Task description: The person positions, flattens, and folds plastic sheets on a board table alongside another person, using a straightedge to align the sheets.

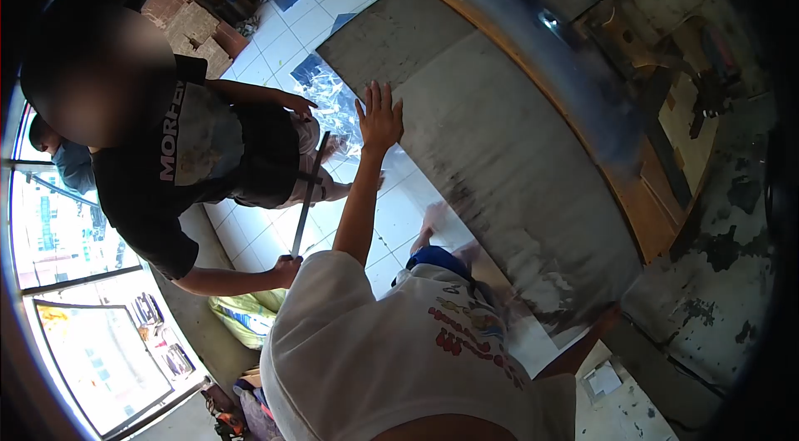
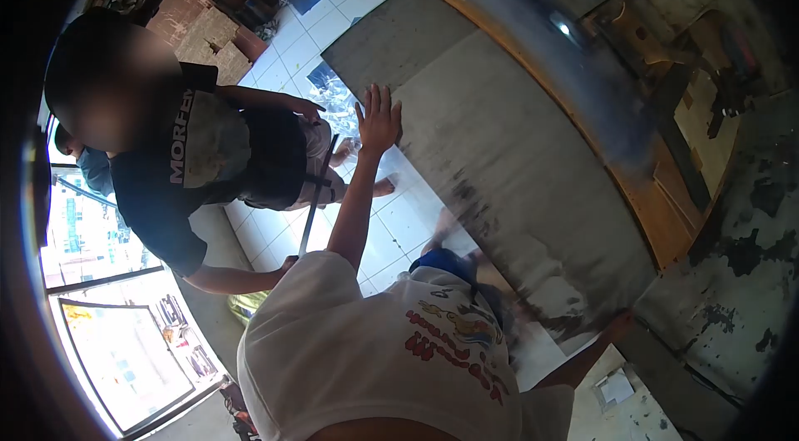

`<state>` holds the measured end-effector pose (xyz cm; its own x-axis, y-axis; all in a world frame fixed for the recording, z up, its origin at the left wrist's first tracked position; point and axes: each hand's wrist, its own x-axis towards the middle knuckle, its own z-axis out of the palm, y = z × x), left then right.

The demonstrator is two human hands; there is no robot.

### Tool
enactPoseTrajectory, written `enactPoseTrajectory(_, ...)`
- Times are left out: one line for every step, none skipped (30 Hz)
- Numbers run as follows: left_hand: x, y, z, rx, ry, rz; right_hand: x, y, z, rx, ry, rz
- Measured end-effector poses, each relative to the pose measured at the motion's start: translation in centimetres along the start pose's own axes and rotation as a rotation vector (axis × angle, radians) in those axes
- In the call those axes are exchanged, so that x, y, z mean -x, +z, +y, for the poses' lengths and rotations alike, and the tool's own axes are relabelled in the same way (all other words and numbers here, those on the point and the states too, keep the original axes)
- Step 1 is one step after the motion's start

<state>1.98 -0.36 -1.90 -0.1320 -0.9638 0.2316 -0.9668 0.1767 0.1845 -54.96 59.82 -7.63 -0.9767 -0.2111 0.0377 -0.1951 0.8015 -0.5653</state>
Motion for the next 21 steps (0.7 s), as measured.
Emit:
enactPoseTrajectory(0.1,0.4,0.2,-0.041,0.0,0.029,0.4,-0.4,-1.4,0.021,0.031,-0.016)
enactPoseTrajectory(0.2,0.5,0.8,-0.08,0.001,0.061,0.5,-0.6,-1.6,0.041,0.062,-0.029)
enactPoseTrajectory(0.5,0.6,1.6,-0.07,-0.027,0.028,0.6,-0.9,-1.8,0.034,0.039,-0.034)
enactPoseTrajectory(0.8,0.5,1.8,-0.023,-0.035,0.0,0.8,-0.9,-2.1,0.025,0.019,-0.038)
enactPoseTrajectory(0.9,0.5,1.9,0.025,-0.04,-0.025,0.6,-0.6,-1.8,0.012,0.0,-0.038)
enactPoseTrajectory(0.9,0.4,2.4,0.077,-0.04,-0.047,-0.1,0.0,-0.4,0.01,-0.019,-0.044)
enactPoseTrajectory(0.9,-0.3,2.4,0.102,-0.067,-0.046,-1.1,0.6,1.8,0.008,-0.037,-0.045)
enactPoseTrajectory(0.8,0.1,2.2,0.105,-0.147,-0.02,-1.7,0.7,3.2,0.006,-0.053,-0.043)
enactPoseTrajectory(0.4,0.5,2.5,0.052,-0.2,-0.003,-1.6,0.6,3.1,0.04,-0.075,-0.008)
enactPoseTrajectory(0.2,0.8,2.7,-0.006,-0.256,0.01,-1.5,0.7,3.0,0.077,-0.096,0.02)
enactPoseTrajectory(0.1,0.8,3.4,0.017,-0.198,0.021,-1.1,0.9,2.7,0.114,-0.117,0.043)
enactPoseTrajectory(-0.1,0.9,4.6,0.038,-0.141,0.034,-0.8,0.9,1.9,0.119,-0.103,0.032)
enactPoseTrajectory(-0.1,1.0,5.6,0.057,-0.087,0.047,-0.5,0.5,1.1,0.125,-0.091,0.019)
enactPoseTrajectory(-0.4,1.0,6.6,0.073,-0.003,0.027,-0.3,0.2,0.4,0.131,-0.08,0.002)
enactPoseTrajectory(-0.9,1.0,7.5,0.089,0.079,0.008,-0.2,0.3,0.1,0.127,-0.068,0.013)
enactPoseTrajectory(-1.6,0.9,8.1,0.106,0.16,-0.012,-0.1,0.4,-0.1,0.124,-0.057,0.025)
enactPoseTrajectory(-2.4,1.2,8.3,0.121,0.146,-0.026,-0.1,0.4,-0.3,0.125,-0.049,0.036)
enactPoseTrajectory(-3.3,1.6,8.5,0.138,0.131,-0.039,-0.3,0.5,0.0,0.138,-0.047,0.05)
enactPoseTrajectory(-3.9,1.9,8.5,0.155,0.116,-0.053,-0.5,0.7,0.4,0.152,-0.044,0.063)
enactPoseTrajectory(-4.3,2.1,8.2,0.167,0.11,-0.06,-0.6,0.8,0.6,0.166,-0.039,0.077)
enactPoseTrajectory(-4.8,2.2,7.7,0.178,0.107,-0.065,-0.7,0.7,0.9,0.176,-0.053,0.058)
